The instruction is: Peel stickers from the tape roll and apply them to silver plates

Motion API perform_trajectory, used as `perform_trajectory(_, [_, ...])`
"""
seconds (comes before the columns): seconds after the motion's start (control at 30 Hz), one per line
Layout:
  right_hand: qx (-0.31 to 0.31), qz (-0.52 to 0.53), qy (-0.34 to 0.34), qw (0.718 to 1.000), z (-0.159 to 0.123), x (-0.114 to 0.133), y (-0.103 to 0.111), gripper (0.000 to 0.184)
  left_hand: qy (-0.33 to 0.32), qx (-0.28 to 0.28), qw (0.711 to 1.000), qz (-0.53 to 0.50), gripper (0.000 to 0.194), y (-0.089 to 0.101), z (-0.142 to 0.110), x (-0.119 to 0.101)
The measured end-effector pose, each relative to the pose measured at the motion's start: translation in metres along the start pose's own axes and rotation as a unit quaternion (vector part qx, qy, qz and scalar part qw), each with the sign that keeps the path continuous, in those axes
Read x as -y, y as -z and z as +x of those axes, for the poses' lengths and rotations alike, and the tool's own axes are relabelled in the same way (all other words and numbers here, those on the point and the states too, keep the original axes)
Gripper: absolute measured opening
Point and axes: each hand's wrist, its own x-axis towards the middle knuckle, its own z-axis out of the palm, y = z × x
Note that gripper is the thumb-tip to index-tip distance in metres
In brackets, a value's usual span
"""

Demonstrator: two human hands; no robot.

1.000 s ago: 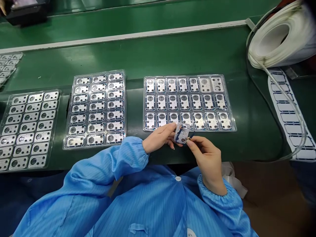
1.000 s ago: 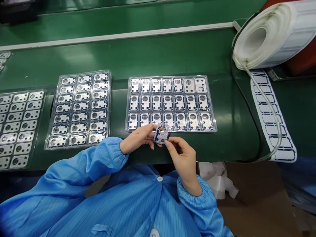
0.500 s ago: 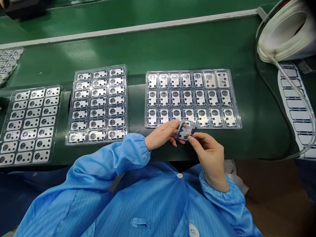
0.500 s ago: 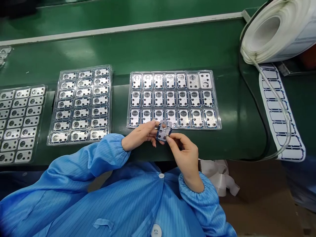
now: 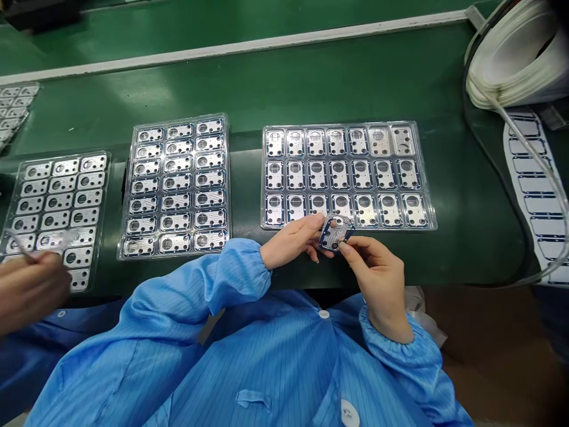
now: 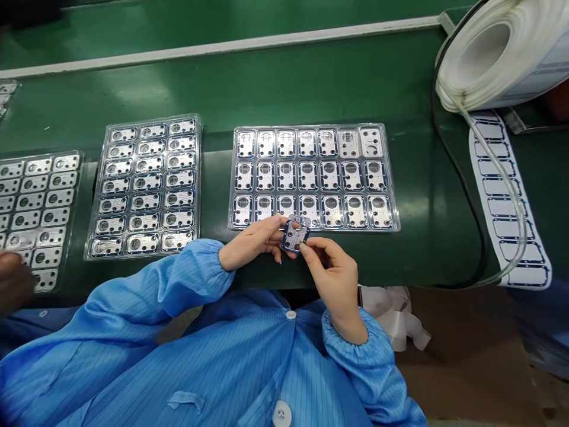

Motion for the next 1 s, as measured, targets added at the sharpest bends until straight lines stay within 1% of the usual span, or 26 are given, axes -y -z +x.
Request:
perform_trajectory(0.13, [0.003, -0.001, 0.002, 1.000, 0.0004, -0.0001, 0.0006, 0.021, -0.014, -0.008, 1.000, 0.026, 0.066, -0.0004, -0.0010, -0.0024])
perform_trajectory(0.27, [0.006, -0.003, 0.005, 1.000, 0.0010, 0.0006, 0.0003, 0.019, -0.031, 0.008, 0.998, 0.058, 0.057, 0.0012, -0.0018, -0.0025])
perform_trajectory(0.43, [0.001, -0.005, 0.009, 1.000, 0.0009, 0.0006, -0.0003, 0.021, -0.034, 0.025, 0.998, 0.055, 0.050, 0.0046, -0.0006, 0.0035])
perform_trajectory(0.63, [0.007, -0.010, 0.021, 1.000, 0.0004, -0.0024, 0.0007, 0.019, -0.038, 0.018, 0.998, 0.053, 0.045, 0.0039, 0.0005, 0.0047])
perform_trajectory(0.87, [0.001, -0.025, 0.056, 0.998, -0.0005, -0.0077, 0.0001, 0.014, -0.032, 0.022, 0.998, 0.056, 0.043, 0.0032, 0.0002, 0.0028])
perform_trajectory(1.0, [0.003, -0.042, 0.089, 0.995, -0.0013, -0.0090, 0.0001, 0.008, -0.035, 0.023, 0.997, 0.058, 0.040, 0.0032, 0.0000, 0.0031])
